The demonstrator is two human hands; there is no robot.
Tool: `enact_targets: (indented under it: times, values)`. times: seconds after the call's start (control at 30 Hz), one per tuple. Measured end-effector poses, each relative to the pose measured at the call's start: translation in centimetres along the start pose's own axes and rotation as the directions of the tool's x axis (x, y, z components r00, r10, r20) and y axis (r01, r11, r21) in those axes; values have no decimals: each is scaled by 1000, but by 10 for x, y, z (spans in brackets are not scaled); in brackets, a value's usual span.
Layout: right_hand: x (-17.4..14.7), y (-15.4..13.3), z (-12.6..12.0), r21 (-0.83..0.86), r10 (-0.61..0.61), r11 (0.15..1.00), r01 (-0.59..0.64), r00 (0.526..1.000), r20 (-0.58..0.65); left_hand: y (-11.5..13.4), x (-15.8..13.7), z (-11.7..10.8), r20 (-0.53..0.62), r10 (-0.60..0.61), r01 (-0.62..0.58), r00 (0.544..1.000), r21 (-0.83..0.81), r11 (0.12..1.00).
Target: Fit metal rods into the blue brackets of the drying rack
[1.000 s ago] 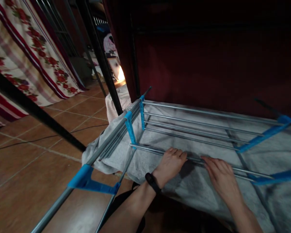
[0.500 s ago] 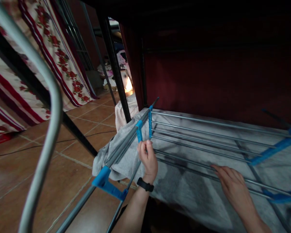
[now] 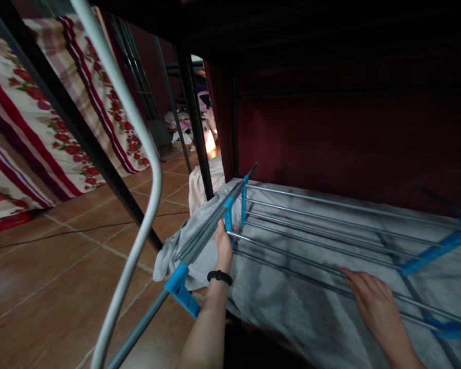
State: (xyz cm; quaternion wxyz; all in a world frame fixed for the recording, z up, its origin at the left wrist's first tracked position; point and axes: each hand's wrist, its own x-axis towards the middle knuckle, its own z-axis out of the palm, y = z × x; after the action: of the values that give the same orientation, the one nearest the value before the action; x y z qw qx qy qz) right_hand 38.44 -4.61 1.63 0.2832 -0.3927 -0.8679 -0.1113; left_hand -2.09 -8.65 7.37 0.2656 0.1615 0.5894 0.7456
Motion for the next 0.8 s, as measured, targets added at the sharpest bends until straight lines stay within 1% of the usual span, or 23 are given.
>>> enact_targets:
  times: [0.1, 0.2, 0.33, 0.43, 0.5, 0.6, 0.67, 0.73, 0.8]
  values:
    - [0, 0, 0, -29, -4, 1000, 4, 1000, 5, -1, 2, 2, 44, 57, -59, 997, 35, 998]
    - [1, -2, 0, -63, -9, 998, 9, 1000, 6, -1, 2, 6, 35, 104, -106, 994, 44, 993]
    - [6, -10, 2, -95, -18, 995, 18, 1000, -5, 0, 5, 7, 6, 39, -39, 999, -61, 997]
    - [17, -24, 3, -100, -24, 995, 22, 999, -21, 2, 6, 5, 23, 13, -12, 1000, -71, 997]
    - [29, -39, 3, -88, -31, 996, 28, 999, -28, 3, 6, 6, 15, 33, -32, 999, -66, 997]
    - [51, -71, 4, -41, -72, 997, 71, 997, -17, 4, 3, 10, -41, 62, -66, 997, -83, 994]
    - [70, -98, 5, -6, -118, 993, 118, 993, 7, 4, 1, 13, -69, 60, -66, 996, -101, 993]
    - [90, -129, 7, 38, -123, 992, 122, 992, 24, 4, 0, 16, -90, 48, -60, 995, -129, 990]
    - [114, -162, 8, 86, -126, 989, 119, 989, 73, 4, 0, 17, -116, 48, -67, 992, -159, 985]
